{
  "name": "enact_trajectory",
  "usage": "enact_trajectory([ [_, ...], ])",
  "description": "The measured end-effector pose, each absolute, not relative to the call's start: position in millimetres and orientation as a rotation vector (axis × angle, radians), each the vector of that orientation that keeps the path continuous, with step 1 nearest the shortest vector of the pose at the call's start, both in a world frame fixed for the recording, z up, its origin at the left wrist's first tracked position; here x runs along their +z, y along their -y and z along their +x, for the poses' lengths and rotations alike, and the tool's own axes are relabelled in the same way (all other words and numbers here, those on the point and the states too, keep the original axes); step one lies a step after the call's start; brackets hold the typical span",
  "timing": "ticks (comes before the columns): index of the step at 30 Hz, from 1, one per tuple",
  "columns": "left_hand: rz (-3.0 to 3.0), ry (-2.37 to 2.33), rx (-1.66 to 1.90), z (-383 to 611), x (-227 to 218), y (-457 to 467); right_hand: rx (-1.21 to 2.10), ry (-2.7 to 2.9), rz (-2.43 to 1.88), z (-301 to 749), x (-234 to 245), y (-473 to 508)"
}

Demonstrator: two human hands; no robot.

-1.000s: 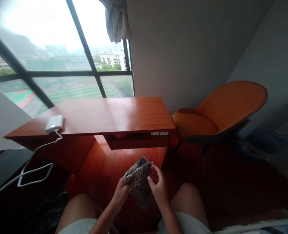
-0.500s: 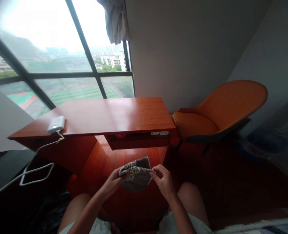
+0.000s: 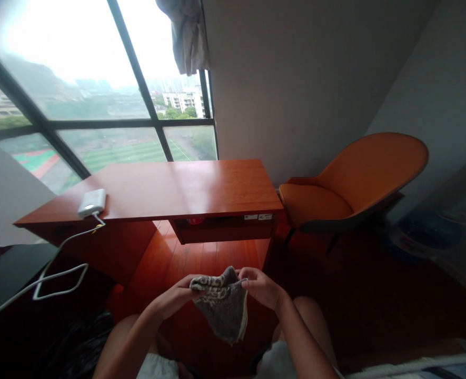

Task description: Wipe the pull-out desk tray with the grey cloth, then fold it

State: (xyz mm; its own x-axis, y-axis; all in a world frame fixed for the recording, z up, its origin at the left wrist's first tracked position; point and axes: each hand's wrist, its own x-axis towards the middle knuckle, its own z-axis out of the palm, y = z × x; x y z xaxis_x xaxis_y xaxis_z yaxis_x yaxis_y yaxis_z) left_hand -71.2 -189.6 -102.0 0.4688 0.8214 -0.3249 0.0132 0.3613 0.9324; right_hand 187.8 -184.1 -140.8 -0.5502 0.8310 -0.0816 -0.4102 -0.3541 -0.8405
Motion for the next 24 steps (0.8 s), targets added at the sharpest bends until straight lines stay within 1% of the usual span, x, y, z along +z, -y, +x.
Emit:
enact_trajectory([
  [2,1.096,-0.974,0.664,-72.9,-102.9,188.8,1.944,0.977,-0.686,183.9,-140.0,187.3],
  [4,1.146,-0.982,0.681,-74.6,-104.2,187.3,1.825,0.991,-0.756,181.1,-135.4,190.5],
  [6,1.235,-0.973,0.723,-76.0,-105.4,185.6,1.669,1.110,-0.851,179.1,-127.9,192.1],
  [9,1.388,-0.961,0.879,-76.0,-104.1,185.0,1.393,1.336,-1.000,177.4,-115.3,191.3],
  [12,1.579,-0.966,0.964,-72.0,-97.7,187.2,1.201,1.485,-1.102,178.3,-105.7,189.1],
  [17,1.923,-1.017,0.890,-62.0,-96.3,185.3,1.009,1.727,-1.205,190.4,-90.4,187.9],
  [21,2.008,-1.114,0.825,-57.9,-101.9,177.2,0.899,1.883,-1.218,207.8,-74.5,186.7],
  [24,2.045,-1.107,0.814,-55.1,-93.6,173.4,0.826,2.012,-1.214,221.6,-62.6,185.6],
])
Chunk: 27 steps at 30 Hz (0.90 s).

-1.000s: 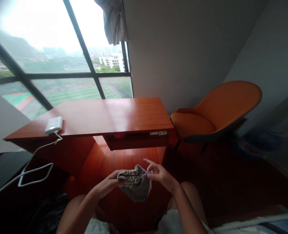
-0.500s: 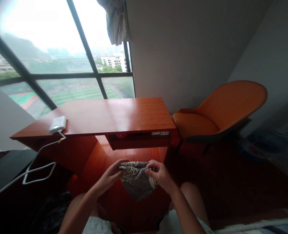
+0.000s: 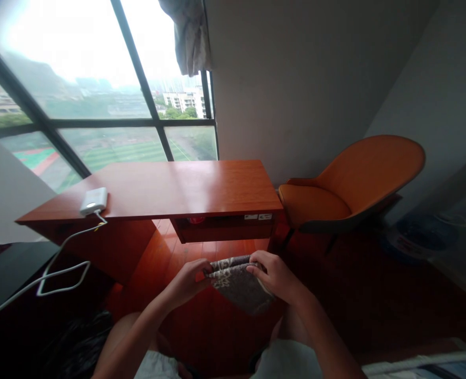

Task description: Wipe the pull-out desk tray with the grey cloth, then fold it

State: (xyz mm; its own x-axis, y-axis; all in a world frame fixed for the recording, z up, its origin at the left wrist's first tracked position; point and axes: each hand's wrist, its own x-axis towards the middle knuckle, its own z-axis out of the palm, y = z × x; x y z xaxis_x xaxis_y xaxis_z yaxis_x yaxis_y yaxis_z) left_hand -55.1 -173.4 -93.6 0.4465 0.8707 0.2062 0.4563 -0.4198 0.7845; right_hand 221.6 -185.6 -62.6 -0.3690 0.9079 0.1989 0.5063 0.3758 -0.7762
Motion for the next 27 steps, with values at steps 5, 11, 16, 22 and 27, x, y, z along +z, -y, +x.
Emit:
enact_trajectory([
  [5,1.828,-1.008,0.971,-47.3,-69.8,173.6,0.617,2.237,-1.275,235.1,-45.5,191.4],
  [11,1.712,-1.094,1.024,-48.0,-59.8,168.7,0.625,2.131,-1.280,230.3,-42.1,194.1],
  [16,1.701,-1.067,1.034,-57.5,-41.0,161.8,0.637,2.021,-1.292,226.6,-35.8,186.1],
  [22,1.789,-0.976,0.857,-68.6,-7.0,149.5,0.678,2.053,-1.298,231.3,-0.9,173.0],
  [27,1.766,-0.956,0.875,-75.5,32.6,135.7,0.690,2.124,-1.199,235.0,44.5,157.7],
])
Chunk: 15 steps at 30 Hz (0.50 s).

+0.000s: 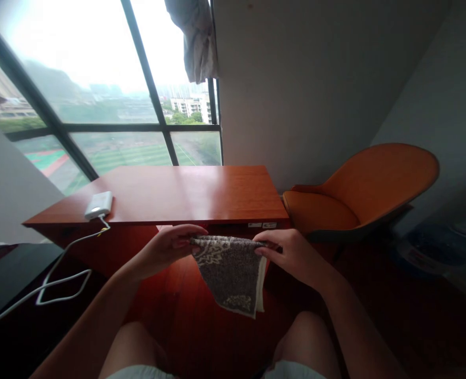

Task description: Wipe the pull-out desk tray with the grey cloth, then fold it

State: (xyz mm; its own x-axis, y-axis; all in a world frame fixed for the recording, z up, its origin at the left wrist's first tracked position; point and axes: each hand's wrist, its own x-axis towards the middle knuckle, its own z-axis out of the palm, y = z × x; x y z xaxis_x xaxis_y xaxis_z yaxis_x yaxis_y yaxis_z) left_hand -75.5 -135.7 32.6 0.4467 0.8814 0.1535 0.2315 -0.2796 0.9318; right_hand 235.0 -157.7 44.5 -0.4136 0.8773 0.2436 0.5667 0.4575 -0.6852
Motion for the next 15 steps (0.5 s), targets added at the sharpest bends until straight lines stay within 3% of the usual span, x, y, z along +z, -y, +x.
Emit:
enact_trajectory([
  [9,2.034,-1.083,1.356,-65.0,119.6,17.6,0.336,2.040,-1.113,226.2,130.1,25.5],
  [15,1.845,-1.206,1.533,-56.5,139.5,-83.3,0.284,1.949,-1.190,203.2,148.5,-104.9],
])
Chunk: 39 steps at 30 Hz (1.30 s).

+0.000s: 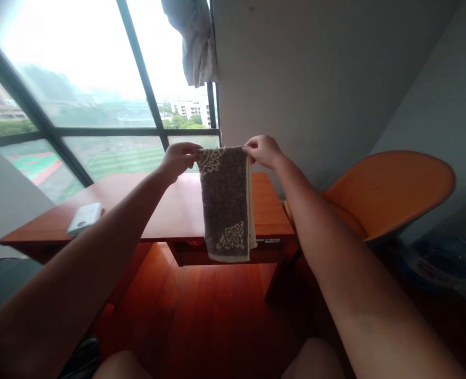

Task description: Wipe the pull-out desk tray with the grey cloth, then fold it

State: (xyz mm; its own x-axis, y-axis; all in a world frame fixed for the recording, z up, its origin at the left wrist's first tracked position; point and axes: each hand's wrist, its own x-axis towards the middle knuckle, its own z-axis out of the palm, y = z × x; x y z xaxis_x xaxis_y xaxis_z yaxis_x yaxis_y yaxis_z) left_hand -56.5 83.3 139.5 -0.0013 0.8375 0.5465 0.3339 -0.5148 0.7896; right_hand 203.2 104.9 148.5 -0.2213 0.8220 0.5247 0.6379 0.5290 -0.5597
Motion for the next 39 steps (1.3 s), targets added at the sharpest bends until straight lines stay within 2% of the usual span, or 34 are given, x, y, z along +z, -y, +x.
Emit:
enact_trajectory([
  [6,1.724,-1.370,1.477,-47.2,118.0,-142.3,0.292,1.773,-1.394,180.0,122.1,-169.8],
  [19,1.938,-1.524,1.575,-44.0,88.3,-183.6,0.029,1.748,-1.270,190.6,85.6,-200.5],
  [25,2.122,-1.452,1.427,-59.0,57.1,-149.1,0.104,1.849,-1.218,196.7,49.2,-157.6],
  [28,2.224,-1.386,1.224,-68.1,13.1,-107.8,0.151,1.992,-1.159,204.8,5.9,-112.0],
  [33,2.403,-1.310,1.121,-71.5,-62.0,-36.5,0.207,2.209,-1.122,217.1,-69.7,-48.8],
  [36,2.439,-1.282,1.119,-73.1,-77.0,-20.5,0.173,2.191,-1.148,218.9,-86.6,-34.8],
  [39,2.526,-1.242,1.092,-73.8,-72.2,-23.0,0.144,2.184,-1.194,217.3,-85.5,-34.3],
])
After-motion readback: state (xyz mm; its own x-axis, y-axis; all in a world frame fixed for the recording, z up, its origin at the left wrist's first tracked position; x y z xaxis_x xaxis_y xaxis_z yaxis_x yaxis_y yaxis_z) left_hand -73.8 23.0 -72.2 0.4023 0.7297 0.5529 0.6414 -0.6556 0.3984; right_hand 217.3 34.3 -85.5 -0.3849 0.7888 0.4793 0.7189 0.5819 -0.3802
